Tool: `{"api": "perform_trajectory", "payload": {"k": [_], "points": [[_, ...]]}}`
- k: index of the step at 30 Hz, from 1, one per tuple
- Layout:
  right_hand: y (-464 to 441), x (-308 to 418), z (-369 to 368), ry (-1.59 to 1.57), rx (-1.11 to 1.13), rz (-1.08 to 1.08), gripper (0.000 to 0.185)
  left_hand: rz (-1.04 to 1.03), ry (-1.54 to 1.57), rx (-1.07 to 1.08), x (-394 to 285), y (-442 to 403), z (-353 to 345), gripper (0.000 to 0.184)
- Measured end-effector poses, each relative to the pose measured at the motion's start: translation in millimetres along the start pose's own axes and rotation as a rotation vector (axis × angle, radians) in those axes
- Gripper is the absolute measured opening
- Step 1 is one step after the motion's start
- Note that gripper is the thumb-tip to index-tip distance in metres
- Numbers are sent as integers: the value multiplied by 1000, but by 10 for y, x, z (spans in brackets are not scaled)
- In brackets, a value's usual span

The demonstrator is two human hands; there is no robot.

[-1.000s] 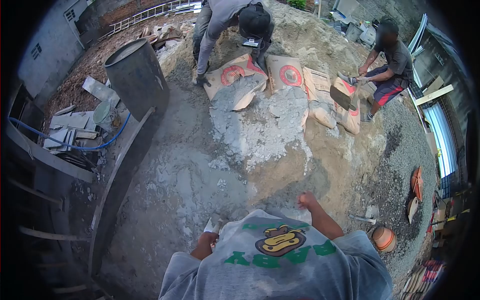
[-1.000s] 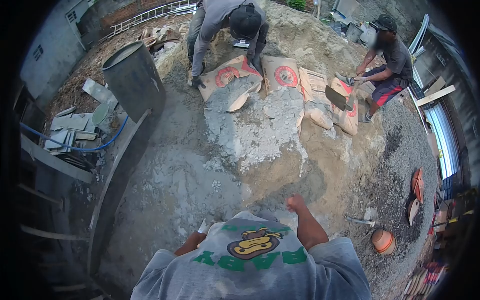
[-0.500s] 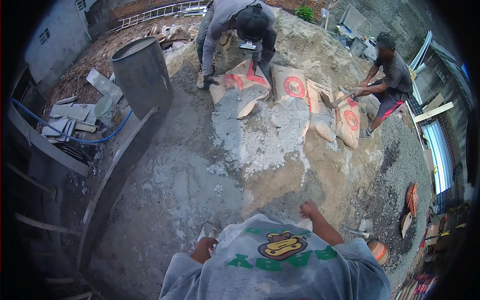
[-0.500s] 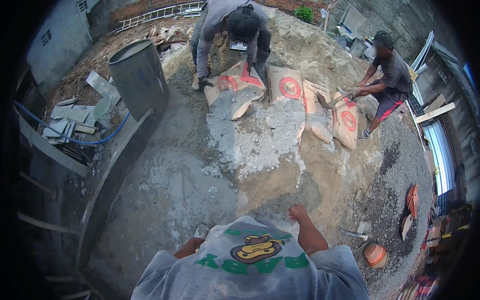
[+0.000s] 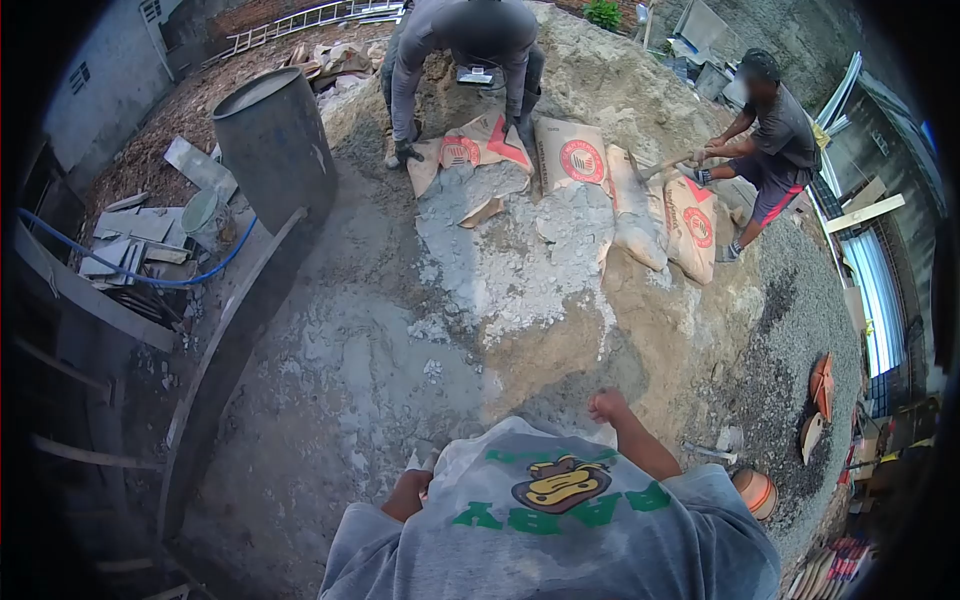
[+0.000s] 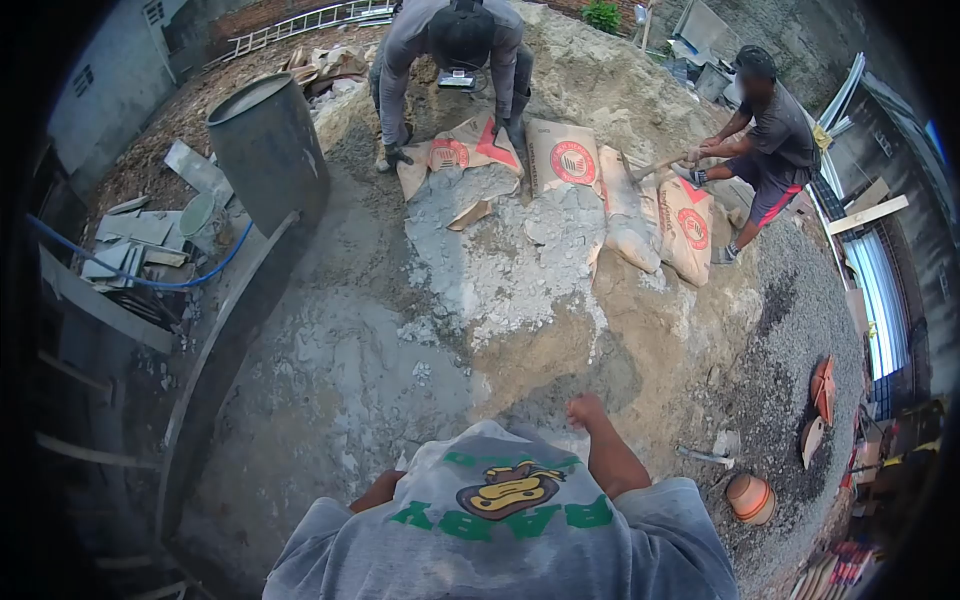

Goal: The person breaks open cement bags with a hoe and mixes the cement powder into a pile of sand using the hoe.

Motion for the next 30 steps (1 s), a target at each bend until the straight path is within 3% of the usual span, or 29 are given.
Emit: {"api": "perform_trajectory", "payload": {"k": [7,22,27,30], "points": [[4,-244,111,-49,-33,-61,15,225,-108,10,-92,-18,-34,23],[-43,-306,80,24,-8,-46,16,209,-226,25,-332,50,71,33],[-87,-271,95,28,1,-8,15,449,-116,-149,-892,635,178,38],[-101,-274,108,-23,-39,-31,19,401,-98,-142,-802,551,185,40]]}}
Point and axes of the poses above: each hand's wrist, its own y-axis away from the middle knuckle, its own z-axis out of the back of the hand, x = y × z, the point moved 8 cm from there along -y, towards the middle knuckle, and after that the axes turned 9 degrees about y, right-handed, at the moved point
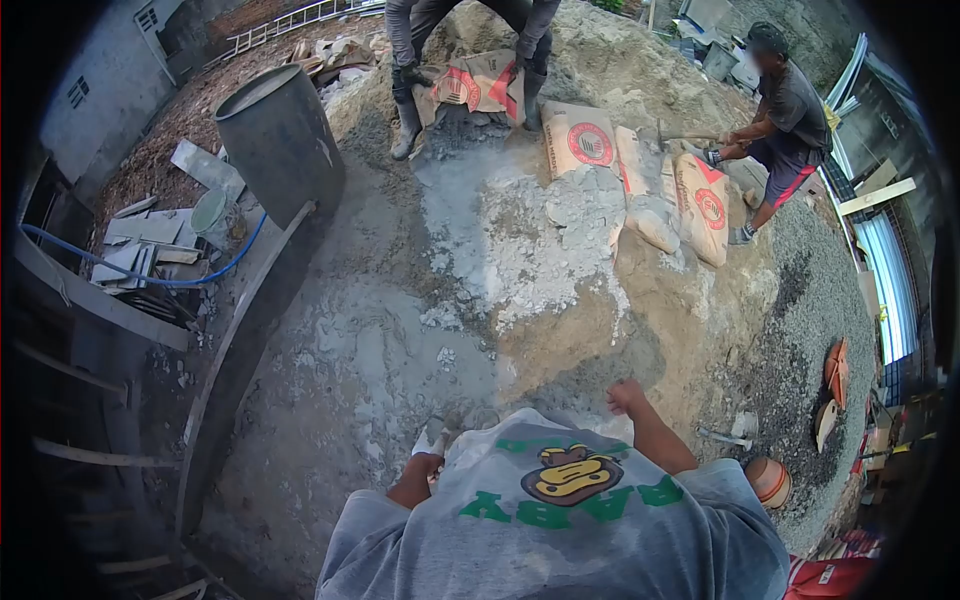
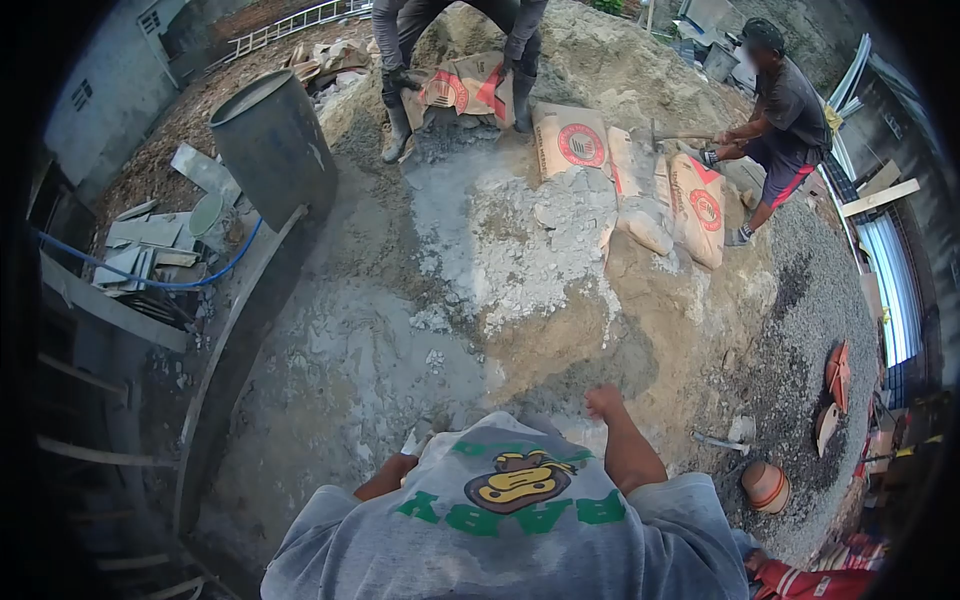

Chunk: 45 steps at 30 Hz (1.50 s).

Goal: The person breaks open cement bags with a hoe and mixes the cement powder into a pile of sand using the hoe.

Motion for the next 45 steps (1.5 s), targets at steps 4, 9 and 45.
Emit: {"api": "perform_trajectory", "payload": {"k": [4,9,45], "points": [[47,40,-52,25,3,31,17,-302,-6,71,195,-438,-83,35],[79,37,-143,61,26,20,19,-556,-36,152,385,-764,-211,22],[252,460,-171,159,41,25,17,150,-19,125,565,-1294,-260,33]]}}
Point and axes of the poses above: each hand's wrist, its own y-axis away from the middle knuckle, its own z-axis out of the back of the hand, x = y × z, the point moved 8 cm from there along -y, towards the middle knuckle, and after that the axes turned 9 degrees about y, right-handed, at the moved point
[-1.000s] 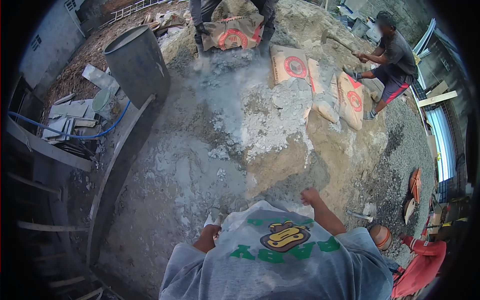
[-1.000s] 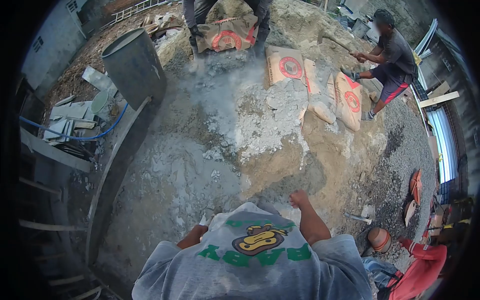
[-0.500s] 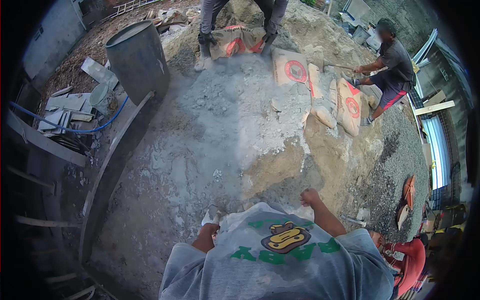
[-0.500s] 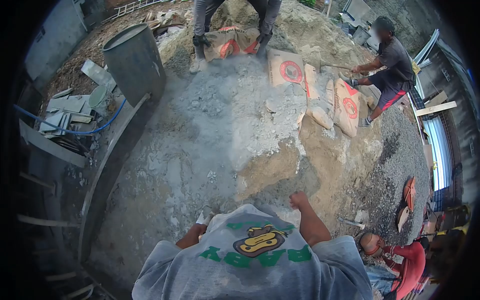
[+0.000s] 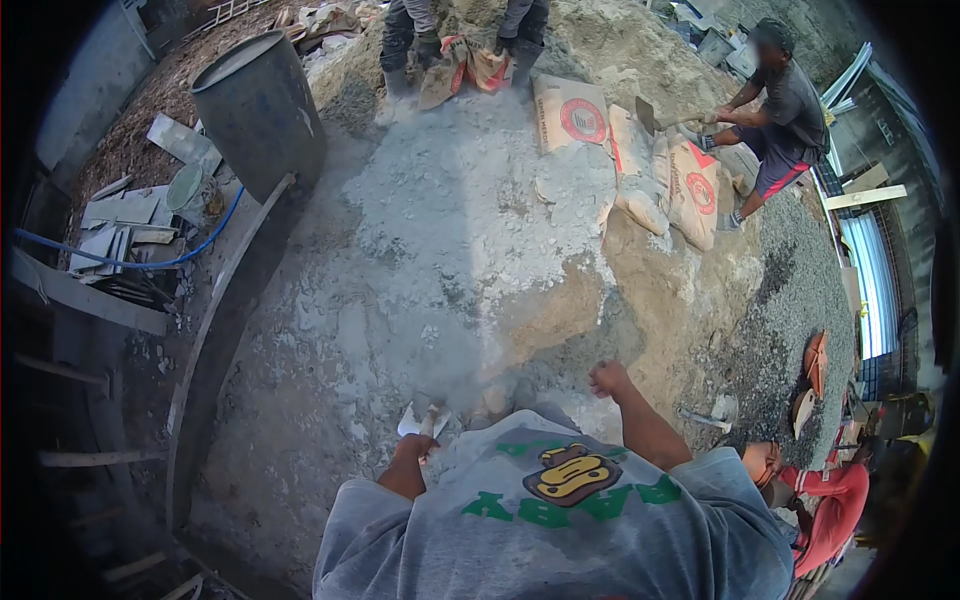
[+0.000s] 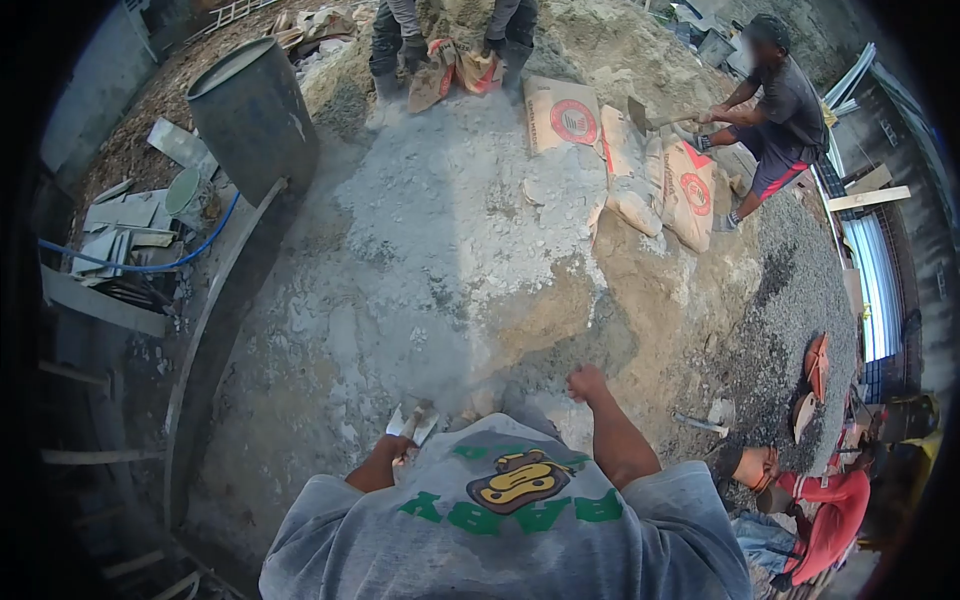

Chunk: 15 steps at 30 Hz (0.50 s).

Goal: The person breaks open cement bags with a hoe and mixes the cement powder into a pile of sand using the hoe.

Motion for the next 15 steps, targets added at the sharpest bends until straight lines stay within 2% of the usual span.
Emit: {"api": "perform_trajectory", "payload": {"k": [6,9,15], "points": [[29,-246,-86,-24,18,-15,17,51,-94,1,-18,-5,45,31],[22,-396,-121,4,38,-51,17,-41,52,-60,-191,549,122,30],[-71,-579,-202,-70,68,-25,17,-82,214,-102,15,387,69,23]]}}
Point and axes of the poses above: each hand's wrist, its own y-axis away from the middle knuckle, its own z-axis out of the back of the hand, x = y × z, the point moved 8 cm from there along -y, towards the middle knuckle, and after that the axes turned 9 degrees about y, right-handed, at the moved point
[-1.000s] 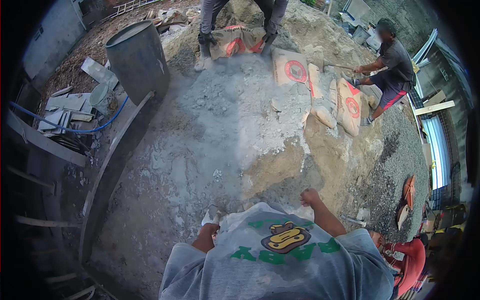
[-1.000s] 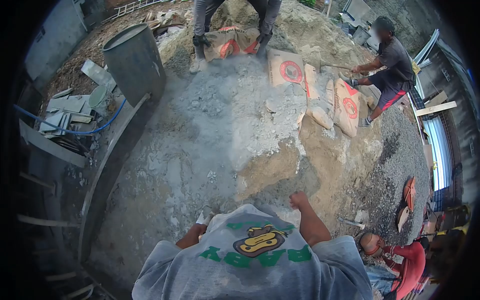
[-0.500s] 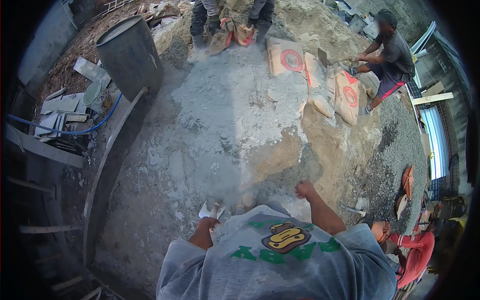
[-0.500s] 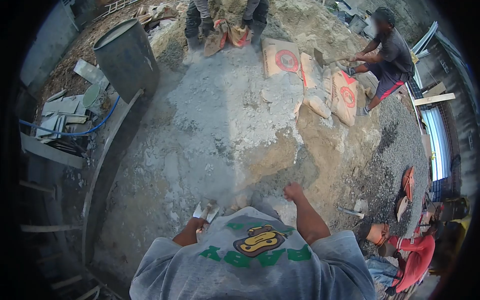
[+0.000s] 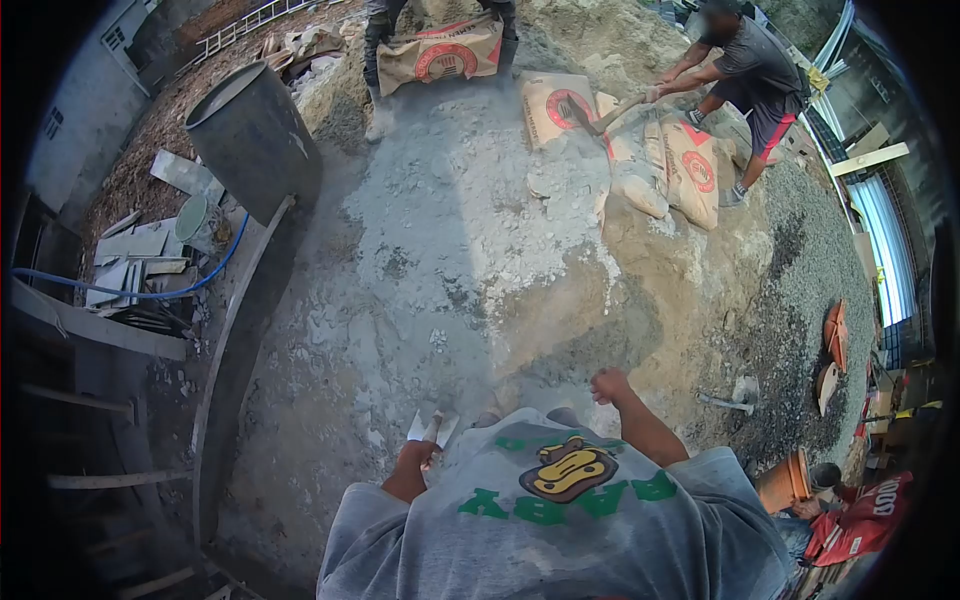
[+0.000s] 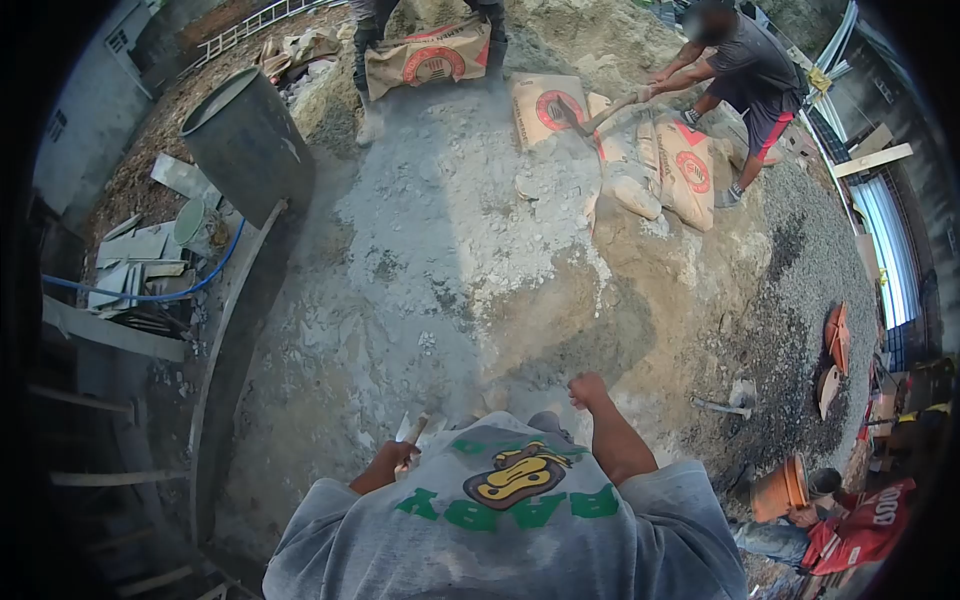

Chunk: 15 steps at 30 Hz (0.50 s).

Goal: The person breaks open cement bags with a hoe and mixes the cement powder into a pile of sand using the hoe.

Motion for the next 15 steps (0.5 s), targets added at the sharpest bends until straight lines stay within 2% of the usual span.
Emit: {"api": "perform_trajectory", "payload": {"k": [3,6,12,15], "points": [[-13,-44,51,17,6,59,18,-48,108,-20,53,30,-75,23],[79,-116,188,-59,-9,56,19,6,69,-31,125,32,-196,24],[4,-764,396,-156,-3,35,18,-15,175,-57,253,307,-485,25],[-43,-1197,470,-129,33,3,18,9,130,-116,268,623,-660,24]]}}
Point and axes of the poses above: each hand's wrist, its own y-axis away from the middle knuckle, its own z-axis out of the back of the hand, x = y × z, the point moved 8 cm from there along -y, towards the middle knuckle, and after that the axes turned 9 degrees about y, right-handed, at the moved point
